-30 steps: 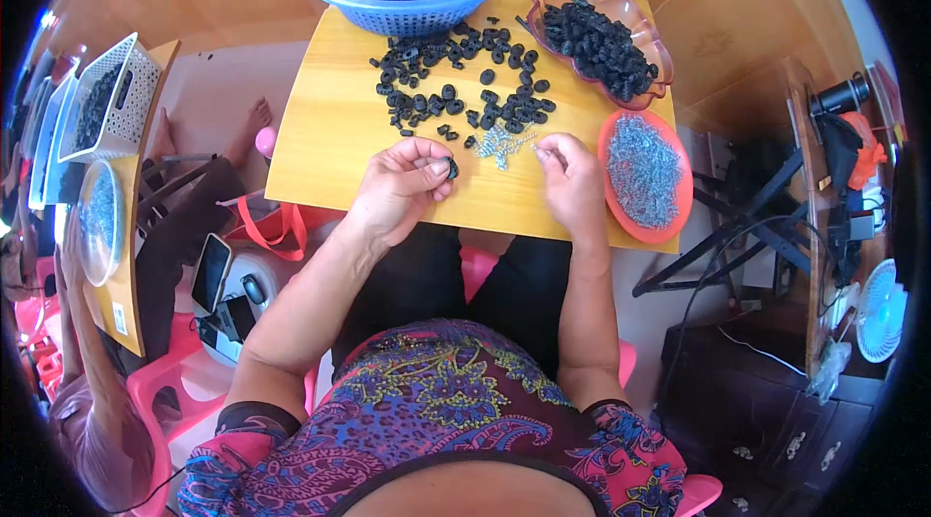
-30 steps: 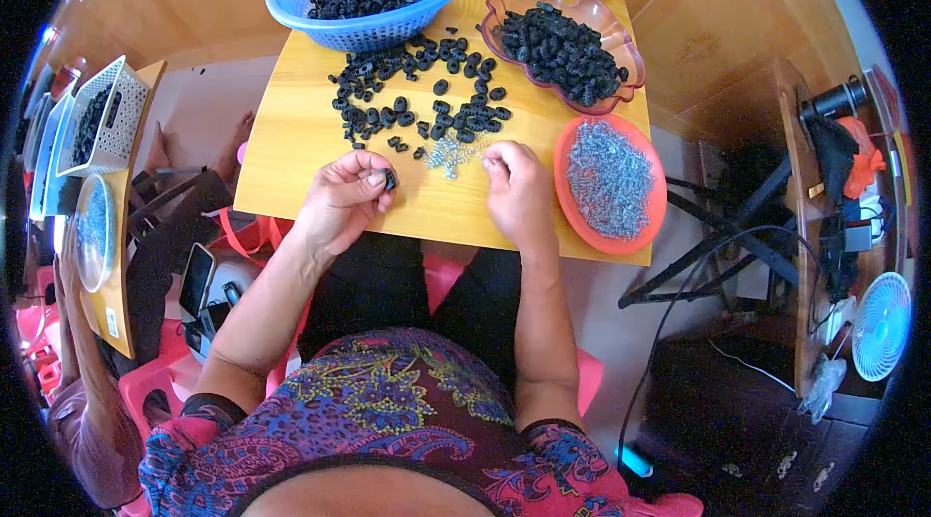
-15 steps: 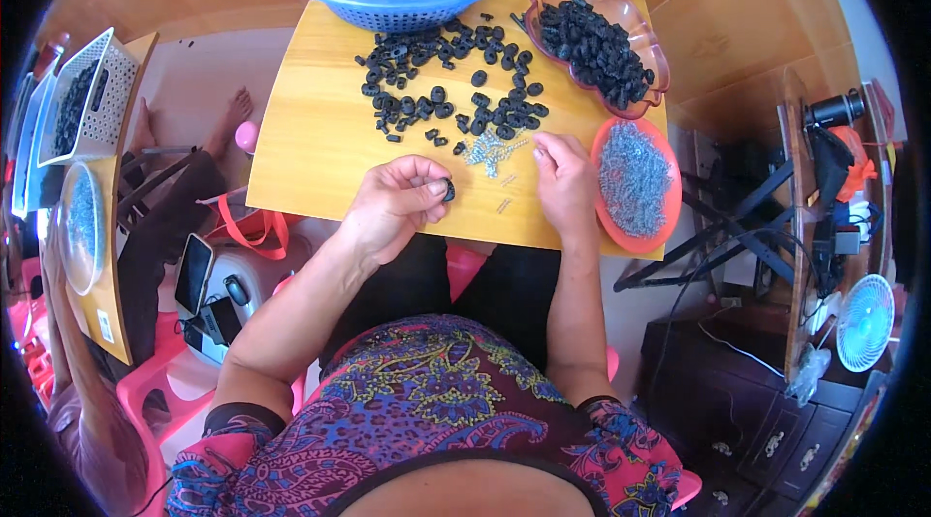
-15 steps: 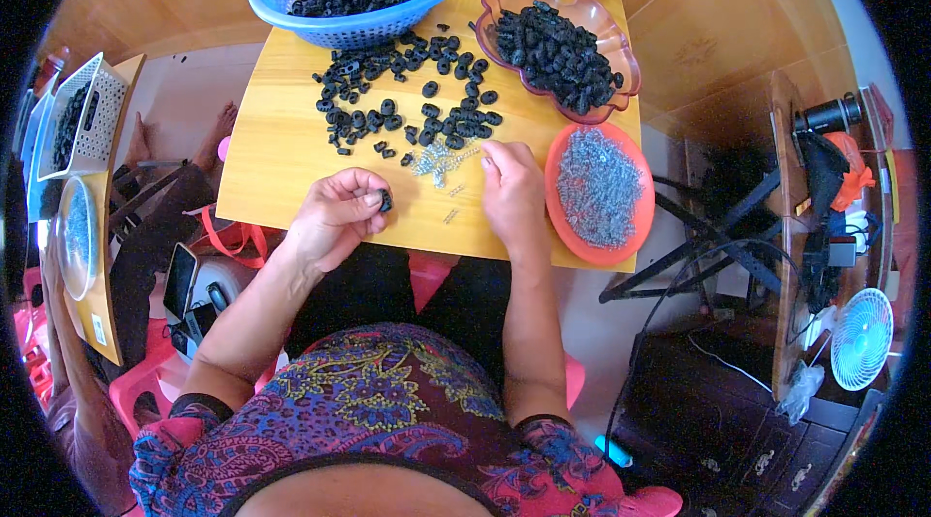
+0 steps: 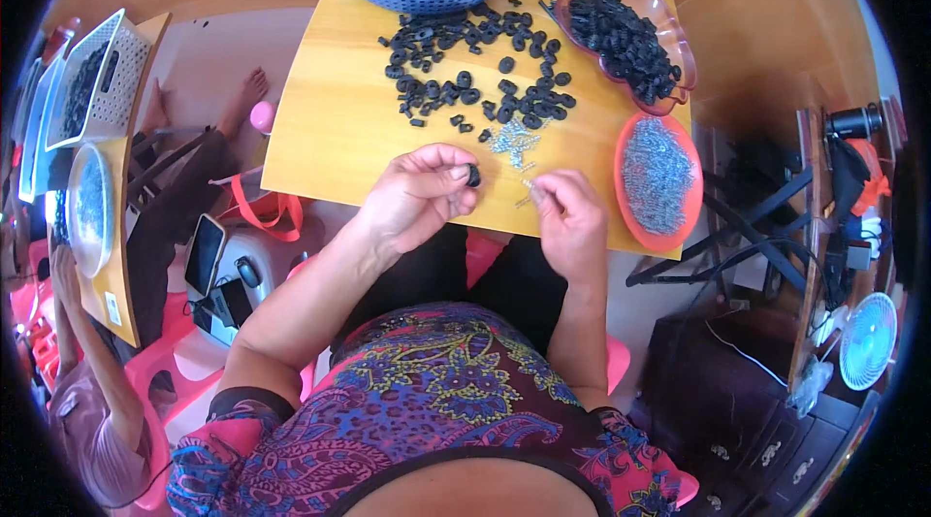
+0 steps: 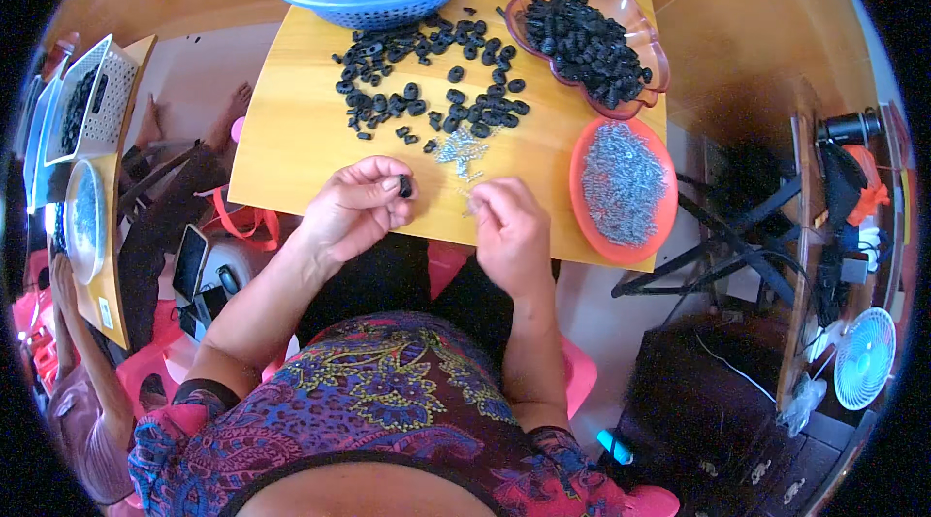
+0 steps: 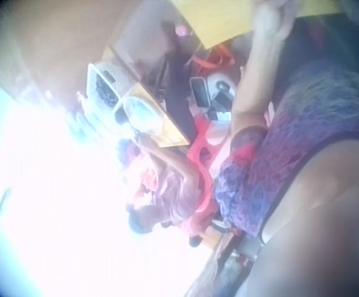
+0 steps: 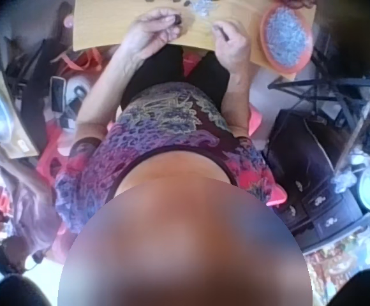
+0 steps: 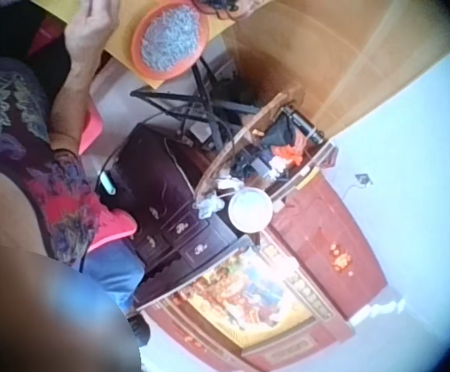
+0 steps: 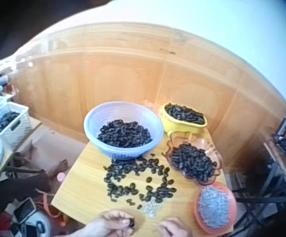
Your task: The person assembles plastic components by picking up plastic pieces and metal springs from the table and inserting the springs into the plastic pieces by hand.
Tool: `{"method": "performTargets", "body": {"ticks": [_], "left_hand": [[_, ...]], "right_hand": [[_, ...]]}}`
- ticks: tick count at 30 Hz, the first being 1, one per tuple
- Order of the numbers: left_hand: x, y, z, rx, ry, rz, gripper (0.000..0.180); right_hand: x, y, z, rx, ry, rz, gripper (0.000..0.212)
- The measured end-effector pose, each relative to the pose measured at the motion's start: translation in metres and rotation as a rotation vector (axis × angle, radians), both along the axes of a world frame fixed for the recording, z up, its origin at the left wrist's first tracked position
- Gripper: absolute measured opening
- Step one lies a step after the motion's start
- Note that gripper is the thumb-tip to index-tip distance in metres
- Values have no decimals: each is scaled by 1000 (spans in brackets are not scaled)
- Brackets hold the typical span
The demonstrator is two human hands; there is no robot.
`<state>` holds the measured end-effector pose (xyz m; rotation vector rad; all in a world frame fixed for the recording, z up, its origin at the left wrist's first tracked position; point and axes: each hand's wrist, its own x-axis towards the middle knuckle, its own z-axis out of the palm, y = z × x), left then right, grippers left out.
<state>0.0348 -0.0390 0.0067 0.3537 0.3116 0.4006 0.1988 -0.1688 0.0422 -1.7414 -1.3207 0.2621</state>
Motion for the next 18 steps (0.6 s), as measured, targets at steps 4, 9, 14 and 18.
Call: {"method": "performTargets", "body": {"ticks": [4, 9, 14, 18], "left_hand": [[2, -4, -1, -8, -25, 13, 13], [1, -5, 4, -33, 15, 31, 12], [3, -6, 7, -66, 45, 62, 10], [5, -10, 7, -27, 70, 91, 9]], "right_hand": [[-28, 8, 12, -14, 77, 108, 10], [-31, 22, 19, 5, 53, 130, 9], [-32, 23, 21, 11, -38, 145, 9], [-31, 24, 20, 0, -25, 154, 9]]}}
